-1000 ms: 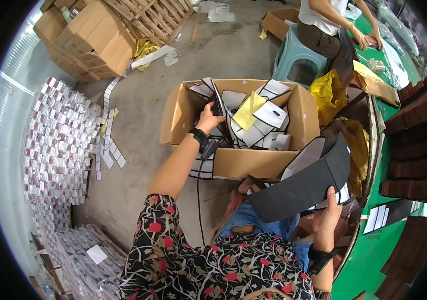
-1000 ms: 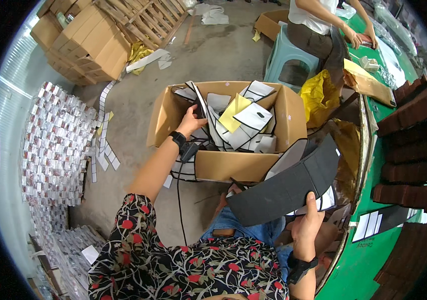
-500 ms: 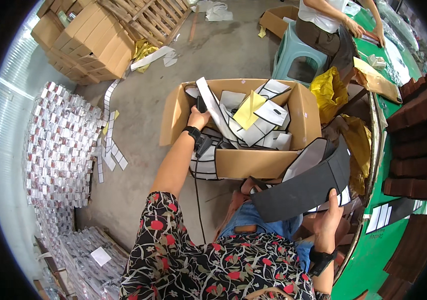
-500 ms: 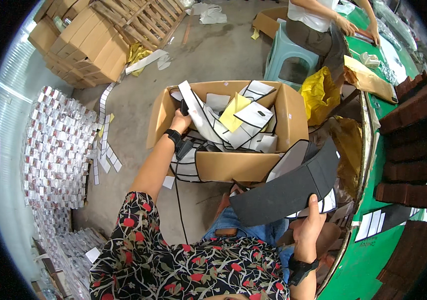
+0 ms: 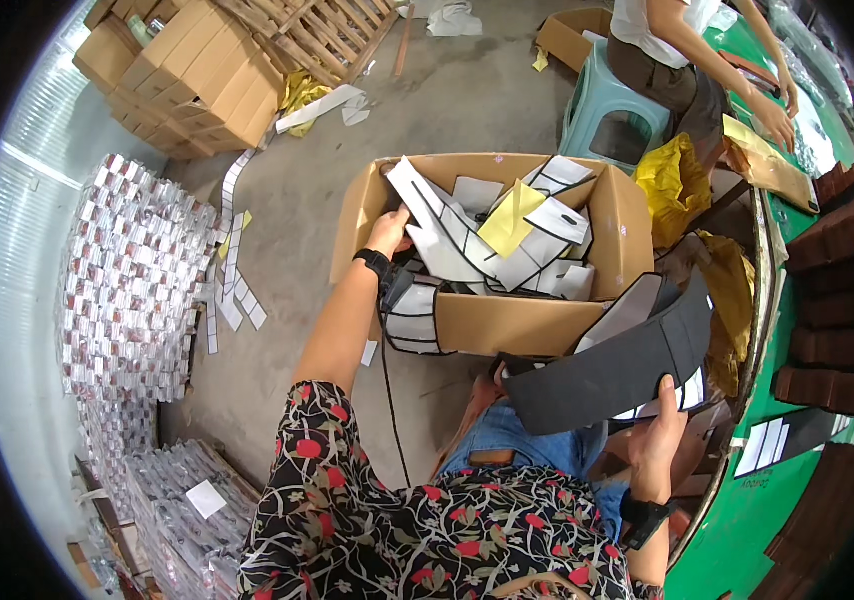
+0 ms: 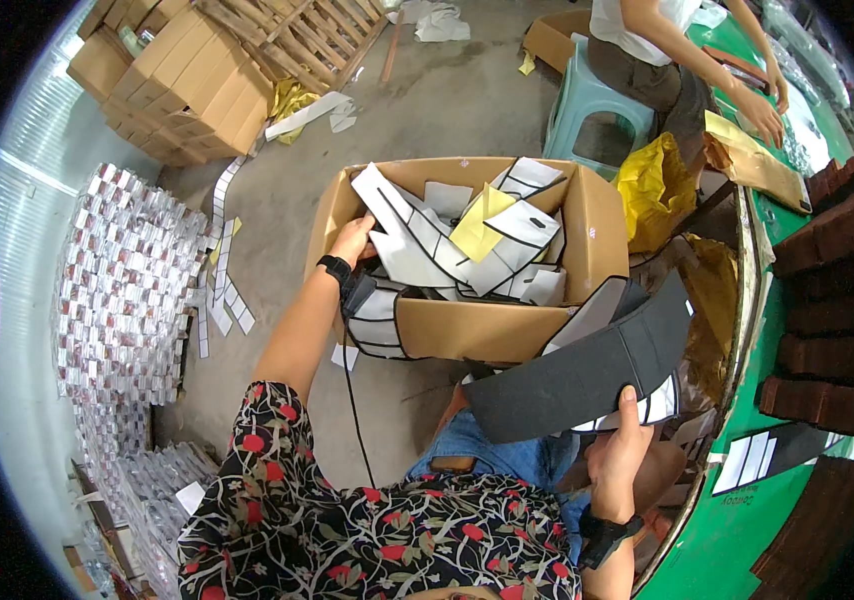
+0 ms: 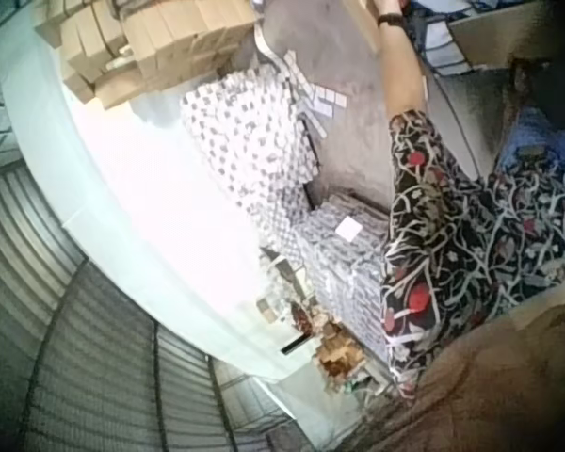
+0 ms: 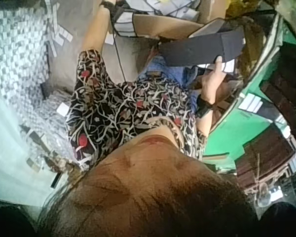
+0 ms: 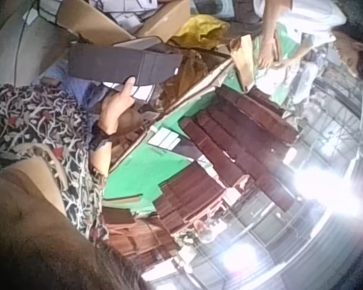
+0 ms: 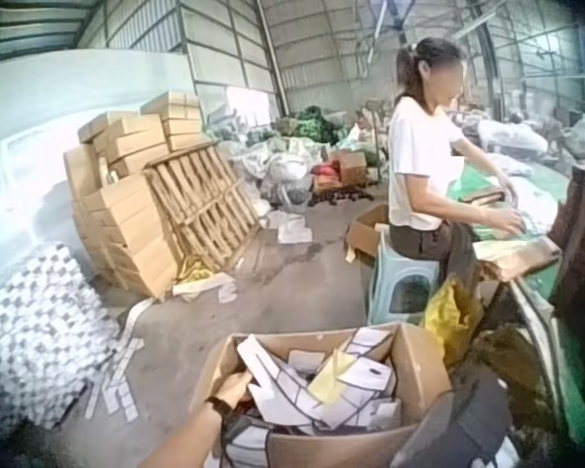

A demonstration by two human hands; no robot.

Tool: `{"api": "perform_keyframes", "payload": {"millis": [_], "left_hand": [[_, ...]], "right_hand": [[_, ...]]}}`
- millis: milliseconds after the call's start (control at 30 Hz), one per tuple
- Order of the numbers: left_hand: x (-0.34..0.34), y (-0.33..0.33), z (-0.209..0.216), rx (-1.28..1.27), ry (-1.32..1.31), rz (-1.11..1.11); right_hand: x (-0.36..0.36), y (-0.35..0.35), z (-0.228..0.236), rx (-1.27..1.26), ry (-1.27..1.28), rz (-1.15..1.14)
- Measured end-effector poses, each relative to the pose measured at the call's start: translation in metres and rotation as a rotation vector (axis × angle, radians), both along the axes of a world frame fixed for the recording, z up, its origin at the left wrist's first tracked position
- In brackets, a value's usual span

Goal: Sorting and organizing wood-patterned strips and black components on a workspace.

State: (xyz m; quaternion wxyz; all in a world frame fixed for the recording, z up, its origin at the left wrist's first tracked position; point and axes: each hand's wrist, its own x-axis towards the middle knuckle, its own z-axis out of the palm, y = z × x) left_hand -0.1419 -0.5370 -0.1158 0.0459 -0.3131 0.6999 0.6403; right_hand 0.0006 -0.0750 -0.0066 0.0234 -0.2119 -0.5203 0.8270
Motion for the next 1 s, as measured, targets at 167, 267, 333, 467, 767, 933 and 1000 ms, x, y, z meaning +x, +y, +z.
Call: {"api": "perform_keyframes", "payload": {"millis": [167,267,333,467,767,933,1000], "left_hand": [[-0.011,-0.02,-0.023,-0.297,-0.054,-0.074],[-0.016,0.008,0.0,-0.55,-0.015,0.031],[-0.013,0.007,0.014,-0.56,-0.118,0.053],[-0.002,0.003,0.046,-1.098,-0.007,0.076],[0.078,0.018,0.215,-1.266,0.615,0.043],[0.107,0.046,0.262,-1.176,0.91,-0.041],[0.117,0.064,0.273,-1.21,0.97,-0.107]], "right_hand": [[0.001,0.0,0.002,-0.026,-0.016,-0.02],[0.002,0.007,-0.003,-0.044,-0.016,-0.019],[0.002,0.007,-0.003,-0.053,-0.023,-0.002],[0.0,0.005,-0.001,-0.052,0.0,-0.007],[-0.012,0.002,0.002,-0.027,-0.015,0.002],[-0.025,0.01,0.004,-0.012,0.055,-0.022],[-0.029,0.011,0.011,0.024,0.118,-0.002]]}}
